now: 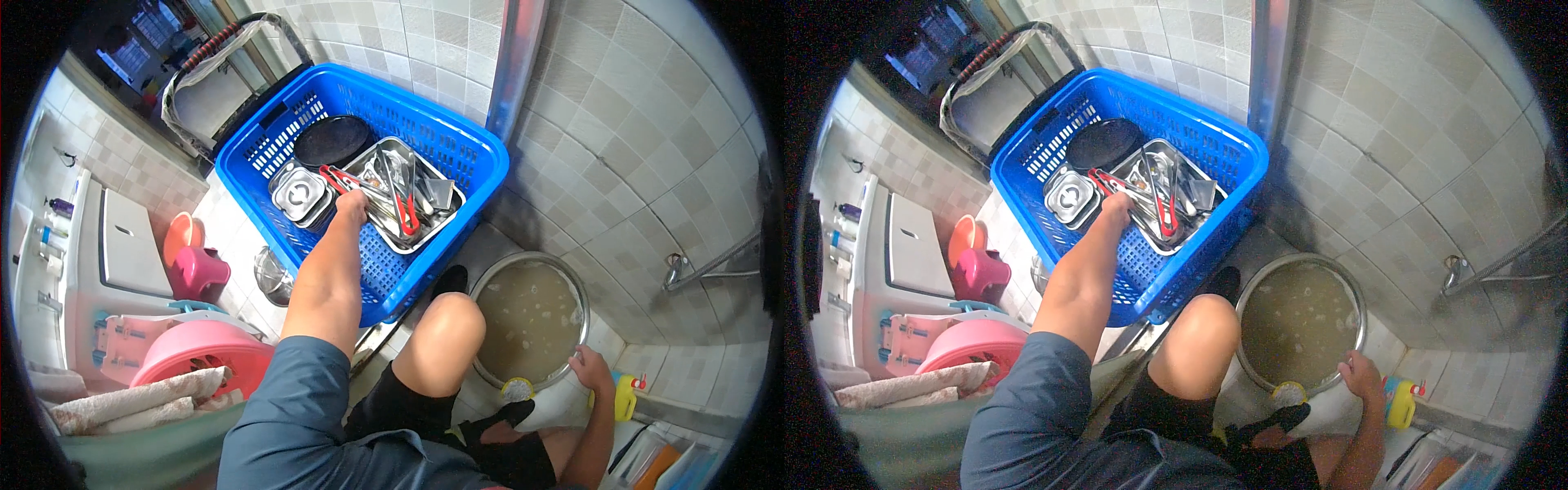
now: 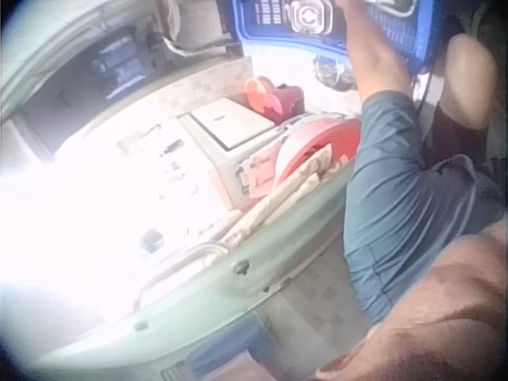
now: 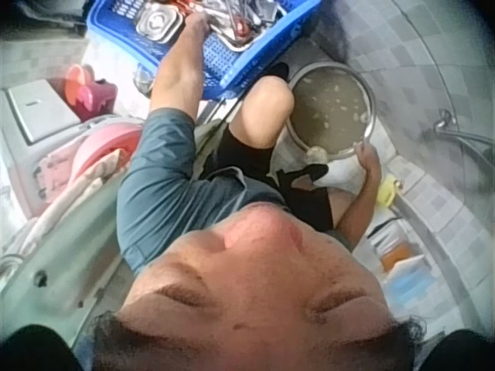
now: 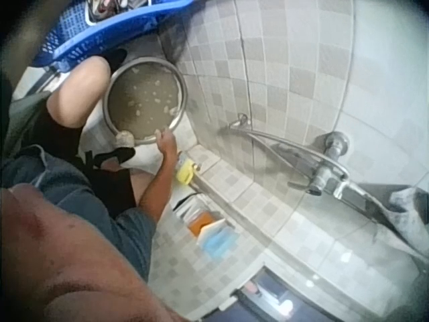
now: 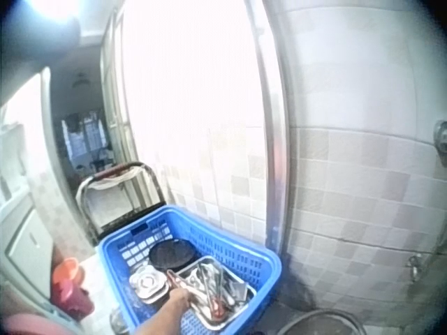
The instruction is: The person washes a metal pan and several plastic containers in a basin, then carries a pot and a strainer to a drying area and collects other plastic storage containers.
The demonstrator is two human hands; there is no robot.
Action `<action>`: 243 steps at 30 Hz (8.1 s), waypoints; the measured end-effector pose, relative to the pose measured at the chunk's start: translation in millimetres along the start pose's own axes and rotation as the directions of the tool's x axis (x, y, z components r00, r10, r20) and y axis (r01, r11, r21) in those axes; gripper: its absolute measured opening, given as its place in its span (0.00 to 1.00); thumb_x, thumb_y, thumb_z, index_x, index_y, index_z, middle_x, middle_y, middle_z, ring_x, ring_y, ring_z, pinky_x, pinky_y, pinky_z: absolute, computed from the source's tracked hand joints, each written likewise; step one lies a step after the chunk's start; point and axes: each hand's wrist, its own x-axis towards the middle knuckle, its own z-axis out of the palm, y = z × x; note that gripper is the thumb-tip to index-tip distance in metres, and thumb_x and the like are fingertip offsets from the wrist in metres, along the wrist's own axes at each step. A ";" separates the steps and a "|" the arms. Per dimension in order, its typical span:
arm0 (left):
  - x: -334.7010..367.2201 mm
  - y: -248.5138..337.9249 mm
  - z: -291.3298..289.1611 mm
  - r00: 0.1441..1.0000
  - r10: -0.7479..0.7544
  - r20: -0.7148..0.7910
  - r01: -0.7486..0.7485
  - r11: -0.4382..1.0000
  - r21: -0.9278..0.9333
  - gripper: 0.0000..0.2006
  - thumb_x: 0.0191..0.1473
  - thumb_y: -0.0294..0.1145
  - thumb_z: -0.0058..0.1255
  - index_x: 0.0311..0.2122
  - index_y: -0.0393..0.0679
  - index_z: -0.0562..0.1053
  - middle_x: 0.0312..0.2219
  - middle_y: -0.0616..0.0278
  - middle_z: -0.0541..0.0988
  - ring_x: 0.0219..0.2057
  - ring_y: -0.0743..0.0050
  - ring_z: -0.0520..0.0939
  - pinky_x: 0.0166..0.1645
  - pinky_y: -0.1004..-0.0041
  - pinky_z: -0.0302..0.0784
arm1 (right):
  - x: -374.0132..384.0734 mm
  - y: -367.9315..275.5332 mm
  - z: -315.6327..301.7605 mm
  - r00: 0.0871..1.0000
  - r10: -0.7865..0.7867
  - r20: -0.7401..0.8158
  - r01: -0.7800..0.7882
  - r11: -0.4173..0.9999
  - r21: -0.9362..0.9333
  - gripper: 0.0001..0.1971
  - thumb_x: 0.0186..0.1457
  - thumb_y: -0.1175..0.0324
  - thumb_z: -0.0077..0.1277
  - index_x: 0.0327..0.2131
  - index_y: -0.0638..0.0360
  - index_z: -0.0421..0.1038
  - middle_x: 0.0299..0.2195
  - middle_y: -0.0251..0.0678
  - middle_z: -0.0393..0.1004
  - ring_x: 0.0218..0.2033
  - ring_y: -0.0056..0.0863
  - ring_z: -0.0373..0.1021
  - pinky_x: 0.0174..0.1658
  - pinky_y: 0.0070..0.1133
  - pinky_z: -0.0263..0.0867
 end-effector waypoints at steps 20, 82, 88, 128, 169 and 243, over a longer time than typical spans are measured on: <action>-116.6 103.3 -1.2 0.943 0.105 0.316 -0.112 0.994 0.003 0.19 0.47 0.09 0.43 0.47 0.23 0.69 0.46 0.38 0.73 0.45 0.38 0.79 0.53 0.45 0.76 | -59.6 2.0 -0.7 0.990 0.078 -0.115 -0.074 0.997 0.038 0.24 0.55 0.58 0.54 0.50 0.66 0.70 0.38 0.53 0.78 0.41 0.50 0.75 0.46 0.36 0.69; -174.0 -344.8 144.6 0.787 -0.212 0.580 -0.047 0.916 0.399 0.13 0.39 0.17 0.48 0.36 0.28 0.71 0.29 0.55 0.74 0.26 0.62 0.74 0.32 0.61 0.70 | -99.0 -74.7 -9.2 0.991 0.137 -0.013 -0.137 0.991 0.009 0.20 0.60 0.60 0.49 0.47 0.67 0.68 0.42 0.52 0.75 0.46 0.52 0.70 0.50 0.40 0.66; -164.5 -345.2 156.1 0.762 -0.189 0.619 -0.081 0.921 0.380 0.11 0.39 0.18 0.48 0.33 0.30 0.71 0.28 0.57 0.74 0.27 0.64 0.75 0.33 0.63 0.70 | -91.0 -87.2 -10.9 0.995 0.092 -0.039 -0.091 0.995 0.038 0.20 0.59 0.60 0.49 0.49 0.67 0.68 0.42 0.53 0.75 0.46 0.52 0.71 0.49 0.40 0.66; -190.8 -328.8 181.4 0.770 0.212 0.602 -0.592 0.590 0.550 0.18 0.44 0.24 0.51 0.43 0.31 0.71 0.37 0.38 0.80 0.42 0.40 0.83 0.49 0.58 0.76 | -91.1 -96.1 -8.7 0.998 0.043 -0.056 -0.042 0.999 0.025 0.22 0.60 0.60 0.49 0.51 0.69 0.68 0.44 0.54 0.74 0.47 0.51 0.71 0.51 0.38 0.66; -233.6 -332.2 183.3 0.544 -0.117 0.831 -0.716 0.451 0.533 0.31 0.37 0.40 0.60 0.47 0.30 0.73 0.48 0.37 0.75 0.50 0.42 0.77 0.57 0.59 0.71 | -92.2 -91.6 -2.1 0.997 0.044 -0.070 -0.041 0.998 0.043 0.21 0.59 0.62 0.50 0.49 0.69 0.68 0.40 0.53 0.74 0.45 0.51 0.71 0.49 0.39 0.67; -277.5 -302.6 143.0 -0.587 0.288 0.756 -0.794 -0.389 -0.468 0.19 0.57 0.38 0.50 0.14 0.46 0.71 0.15 0.58 0.75 0.24 0.55 0.75 0.35 0.57 0.62 | -109.6 -92.9 -7.7 0.996 0.091 -0.024 -0.089 0.994 0.060 0.14 0.57 0.64 0.51 0.39 0.67 0.70 0.36 0.50 0.76 0.41 0.50 0.73 0.45 0.40 0.69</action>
